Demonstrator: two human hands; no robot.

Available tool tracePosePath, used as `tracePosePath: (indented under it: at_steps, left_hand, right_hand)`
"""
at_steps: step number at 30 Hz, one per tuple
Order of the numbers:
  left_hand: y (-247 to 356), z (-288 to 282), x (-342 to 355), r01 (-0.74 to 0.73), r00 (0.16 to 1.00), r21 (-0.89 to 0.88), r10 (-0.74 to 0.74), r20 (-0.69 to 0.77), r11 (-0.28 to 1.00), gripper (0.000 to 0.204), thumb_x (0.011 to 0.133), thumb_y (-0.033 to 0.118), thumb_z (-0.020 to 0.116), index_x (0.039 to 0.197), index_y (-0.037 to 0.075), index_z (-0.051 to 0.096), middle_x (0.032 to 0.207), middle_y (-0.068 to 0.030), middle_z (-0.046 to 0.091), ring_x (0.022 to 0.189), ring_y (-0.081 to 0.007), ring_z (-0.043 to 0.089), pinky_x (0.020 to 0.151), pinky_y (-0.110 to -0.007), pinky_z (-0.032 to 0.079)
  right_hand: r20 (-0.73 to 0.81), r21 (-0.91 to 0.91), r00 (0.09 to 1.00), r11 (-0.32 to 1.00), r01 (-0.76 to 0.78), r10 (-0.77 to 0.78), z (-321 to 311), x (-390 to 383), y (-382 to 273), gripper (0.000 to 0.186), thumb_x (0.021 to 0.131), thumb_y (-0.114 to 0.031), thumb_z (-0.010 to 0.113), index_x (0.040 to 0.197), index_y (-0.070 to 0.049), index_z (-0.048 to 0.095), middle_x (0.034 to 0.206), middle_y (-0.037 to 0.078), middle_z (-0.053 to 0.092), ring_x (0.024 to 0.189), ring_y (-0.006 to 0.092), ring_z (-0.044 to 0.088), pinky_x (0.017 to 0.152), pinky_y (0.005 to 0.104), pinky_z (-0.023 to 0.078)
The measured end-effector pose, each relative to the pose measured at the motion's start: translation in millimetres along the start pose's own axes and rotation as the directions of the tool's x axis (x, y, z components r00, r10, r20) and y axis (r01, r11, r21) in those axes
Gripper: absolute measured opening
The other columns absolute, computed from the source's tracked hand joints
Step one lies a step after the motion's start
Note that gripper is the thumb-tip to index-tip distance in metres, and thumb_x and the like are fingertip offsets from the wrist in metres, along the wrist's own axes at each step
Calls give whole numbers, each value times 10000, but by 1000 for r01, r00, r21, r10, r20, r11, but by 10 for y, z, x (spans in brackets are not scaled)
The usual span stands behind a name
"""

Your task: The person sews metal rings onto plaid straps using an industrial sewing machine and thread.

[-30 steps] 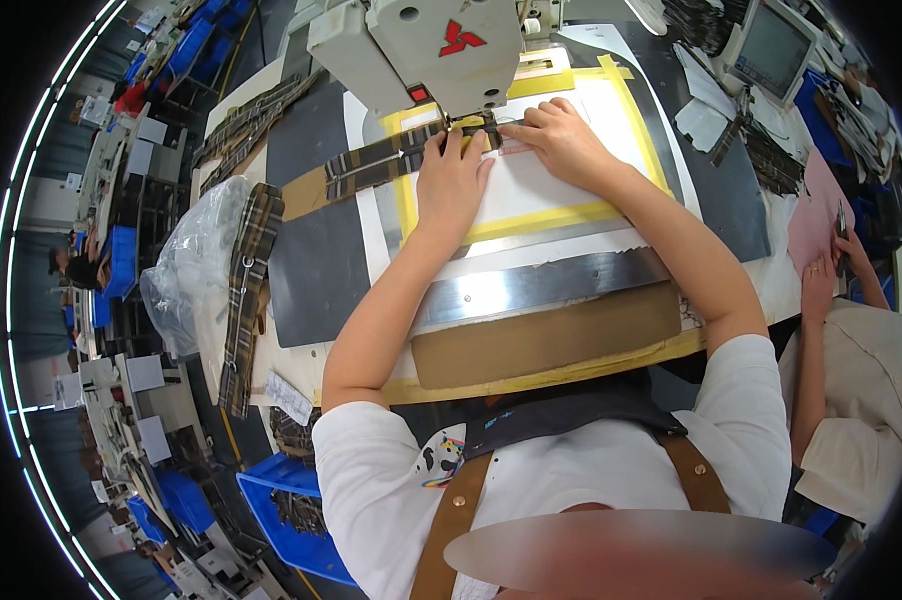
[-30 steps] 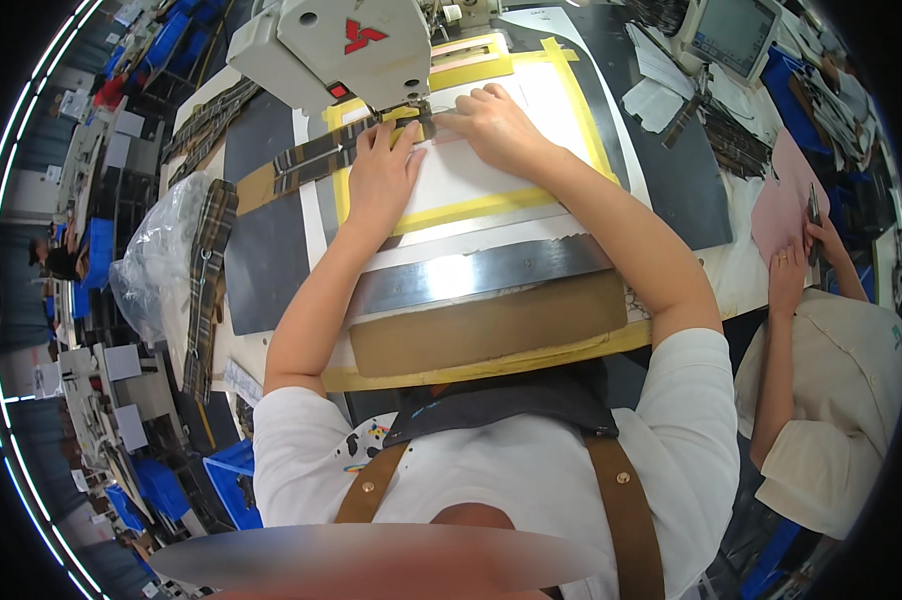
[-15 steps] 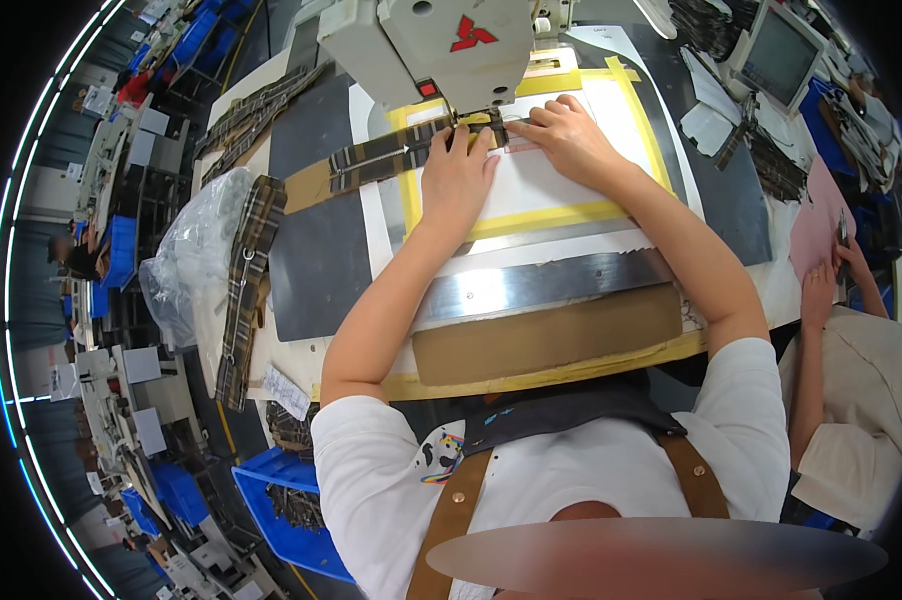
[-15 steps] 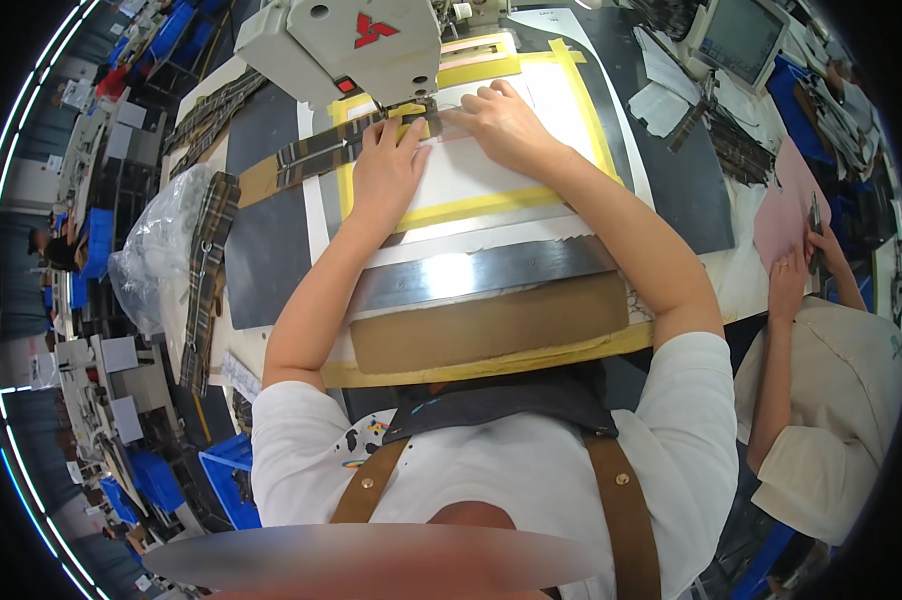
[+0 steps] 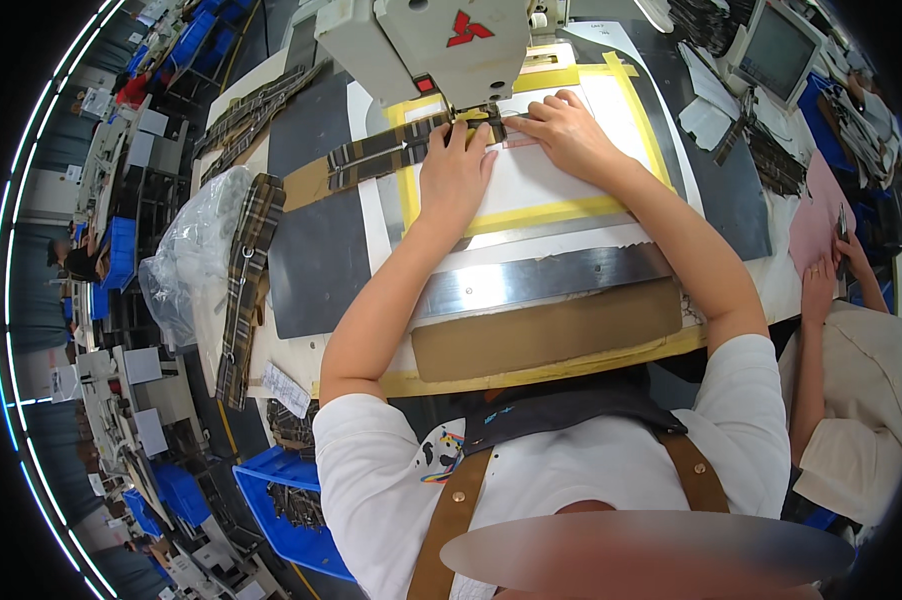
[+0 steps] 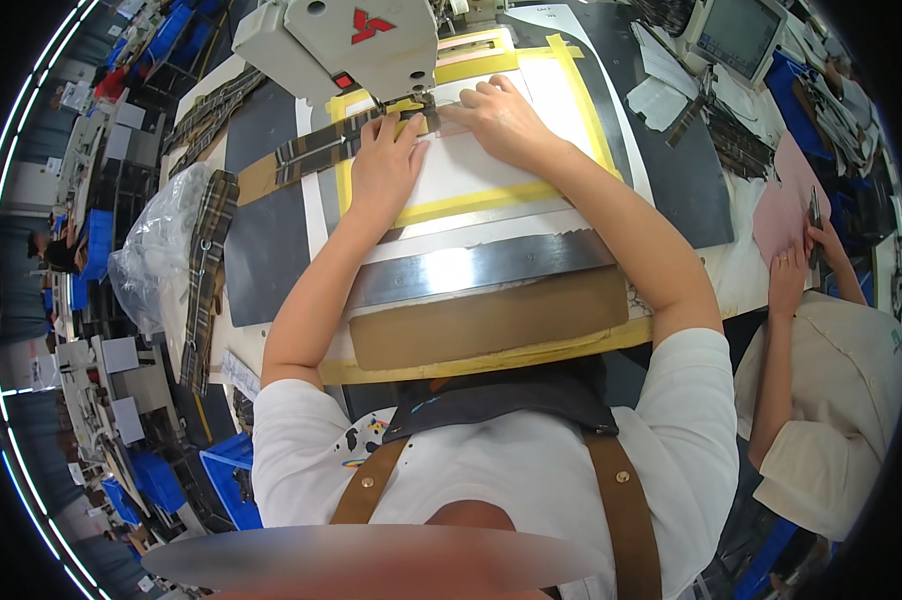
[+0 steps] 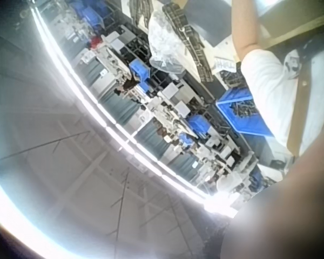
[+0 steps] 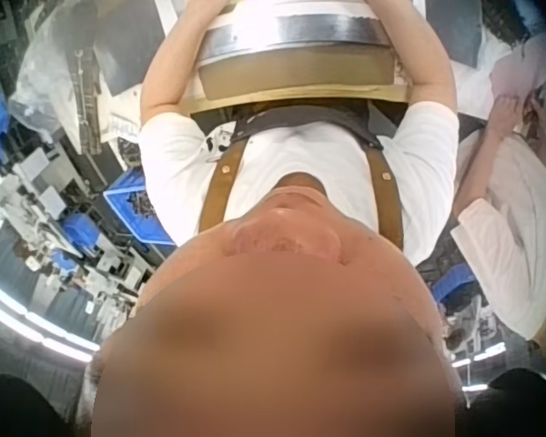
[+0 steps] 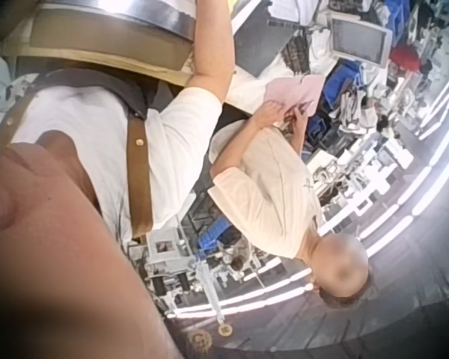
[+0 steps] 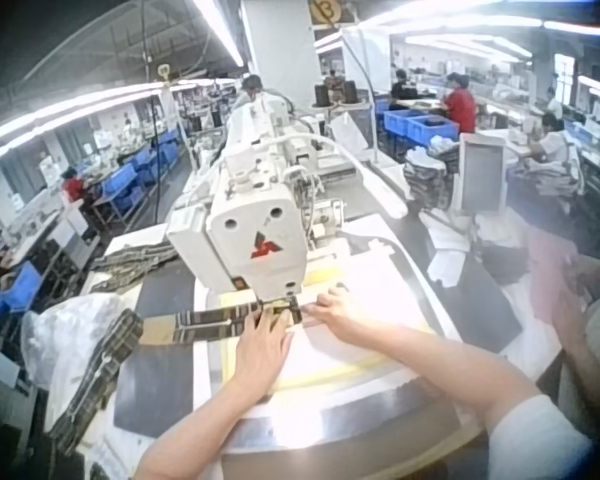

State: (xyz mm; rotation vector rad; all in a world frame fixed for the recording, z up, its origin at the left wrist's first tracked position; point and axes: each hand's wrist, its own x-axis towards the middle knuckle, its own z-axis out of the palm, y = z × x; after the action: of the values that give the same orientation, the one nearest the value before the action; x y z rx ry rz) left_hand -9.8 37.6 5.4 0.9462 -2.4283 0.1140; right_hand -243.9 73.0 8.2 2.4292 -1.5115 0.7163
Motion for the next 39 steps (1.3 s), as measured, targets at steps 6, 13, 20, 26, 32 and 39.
tracePosePath:
  at_steps: [6, 13, 20, 26, 32, 39]
  left_hand:
    - [-8, 6, -4, 0, 1000, 4, 0, -7, 1000, 403, 947, 238, 732, 1327, 111, 688, 1353, -153, 610, 1221, -375, 577, 912, -428, 601]
    - [-12, 16, -6, 3, 1000, 2, -3, 3, 1000, 409, 944, 249, 735, 1327, 112, 695, 1351, -150, 615, 1222, -372, 575, 912, -431, 601]
    - [21, -16, 22, 19, 999, -18, -18, 35, 1000, 409, 945, 245, 730, 1328, 105, 694, 1346, -159, 617, 1221, -382, 573, 915, -439, 599]
    - [33, -3, 41, 2, 1000, -30, -1, 15, 1000, 405, 946, 243, 730, 1324, 104, 689, 1342, -158, 615, 1210, -382, 576, 914, -438, 600]
    - [29, 29, 53, 1, 1000, -15, -1, 5, 1000, 405, 942, 234, 736, 1324, 111, 685, 1334, -153, 617, 1203, -371, 585, 903, -429, 606]
    - [-30, 70, 74, -6, 1000, -18, 6, -10, 1000, 377, 953, 215, 716, 1315, 119, 679, 1329, -155, 625, 1191, -378, 595, 898, -443, 608]
  right_hand:
    - [-3, -5, 1000, 1000, -3, 3, 14, 0, -2, 354, 937, -74, 648, 1266, -143, 759, 900, 59, 639, 927, 259, 634, 997, 408, 459]
    - [-17, 25, 1000, 1000, -13, 13, 5, -12, -3, 353, 929, -60, 654, 1255, -139, 764, 898, 62, 643, 928, 260, 638, 1009, 415, 459]
    - [-18, 97, 998, 994, -58, 60, -36, -32, 7, 368, 906, -12, 654, 1227, -139, 780, 895, 65, 648, 922, 269, 645, 1014, 422, 450]
    - [-54, 155, 997, 987, -40, 49, -53, -30, 33, 373, 891, -11, 645, 1213, -144, 781, 887, 62, 652, 910, 264, 644, 960, 412, 446]
    - [-30, 110, 999, 994, -20, 24, -32, -22, 52, 365, 913, -27, 654, 1235, -143, 783, 890, 58, 648, 906, 260, 626, 955, 405, 452]
    - [5, 34, 1000, 999, -12, 12, 2, 10, 77, 357, 925, -57, 651, 1246, -147, 777, 913, 50, 663, 929, 253, 628, 948, 398, 452]
